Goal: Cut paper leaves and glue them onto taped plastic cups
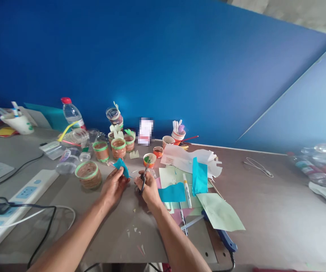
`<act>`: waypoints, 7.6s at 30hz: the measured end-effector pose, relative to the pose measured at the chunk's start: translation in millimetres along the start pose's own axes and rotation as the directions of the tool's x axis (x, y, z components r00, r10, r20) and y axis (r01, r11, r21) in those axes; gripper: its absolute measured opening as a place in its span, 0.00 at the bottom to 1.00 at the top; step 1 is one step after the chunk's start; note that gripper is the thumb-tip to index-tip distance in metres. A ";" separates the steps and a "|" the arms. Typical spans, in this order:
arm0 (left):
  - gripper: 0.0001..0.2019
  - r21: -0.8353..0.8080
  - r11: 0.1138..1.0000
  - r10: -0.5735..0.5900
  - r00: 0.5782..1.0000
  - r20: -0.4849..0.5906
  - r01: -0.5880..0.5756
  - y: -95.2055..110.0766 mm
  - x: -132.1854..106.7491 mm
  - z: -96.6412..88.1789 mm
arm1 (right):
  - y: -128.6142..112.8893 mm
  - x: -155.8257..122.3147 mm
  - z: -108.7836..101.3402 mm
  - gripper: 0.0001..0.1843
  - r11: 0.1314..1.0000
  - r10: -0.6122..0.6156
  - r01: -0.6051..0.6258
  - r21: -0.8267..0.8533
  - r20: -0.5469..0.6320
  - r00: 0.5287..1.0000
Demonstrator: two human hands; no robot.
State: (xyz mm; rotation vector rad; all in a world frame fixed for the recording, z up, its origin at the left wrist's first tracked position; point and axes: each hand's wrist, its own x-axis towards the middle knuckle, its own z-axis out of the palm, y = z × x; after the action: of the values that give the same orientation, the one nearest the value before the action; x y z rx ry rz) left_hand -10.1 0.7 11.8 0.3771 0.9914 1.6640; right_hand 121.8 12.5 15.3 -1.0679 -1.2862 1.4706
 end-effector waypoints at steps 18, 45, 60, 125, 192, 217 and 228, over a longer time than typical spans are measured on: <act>0.16 0.026 0.985 -0.171 0.963 0.209 0.169 -23.3 -10.8 6.3 | 2.1 3.4 -3.4 0.18 0.973 -0.148 0.166 0.160 -0.122 0.982; 0.16 0.236 0.971 -0.052 0.995 0.084 0.031 -3.6 2.2 -4.2 | -7.5 2.2 -15.0 0.15 0.923 -0.183 0.208 -0.322 0.106 0.977; 0.16 0.242 0.960 0.128 0.990 0.056 -0.138 -3.5 2.6 -5.5 | -6.3 -4.6 -3.9 0.16 0.965 -0.042 0.118 -0.236 0.303 0.952; 0.19 0.321 0.944 0.052 0.996 0.070 -0.072 1.6 -2.6 0.9 | 1.4 -3.3 -1.9 0.15 0.812 -0.021 0.081 -0.578 0.109 0.994; 0.19 0.394 0.918 0.022 0.999 0.047 -0.039 2.7 2.5 -2.8 | 7.5 0.8 -5.2 0.11 0.814 -0.047 0.084 -0.575 0.079 0.996; 0.18 0.174 0.981 0.099 0.993 -0.068 -0.086 5.6 11.4 -8.4 | 3.4 -2.0 -5.3 0.10 0.804 -0.024 0.100 -0.586 0.136 0.990; 0.17 0.114 0.980 0.178 0.977 -0.115 -0.165 4.7 16.6 -11.9 | 3.6 -3.5 -8.6 0.10 0.764 0.067 0.085 -0.639 0.209 0.976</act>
State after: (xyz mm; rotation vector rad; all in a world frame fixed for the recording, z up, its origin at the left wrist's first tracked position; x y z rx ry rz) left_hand -27.0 10.6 4.3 0.4431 1.1695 1.8135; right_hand 130.7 10.8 11.1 -1.3490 -2.0508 1.1681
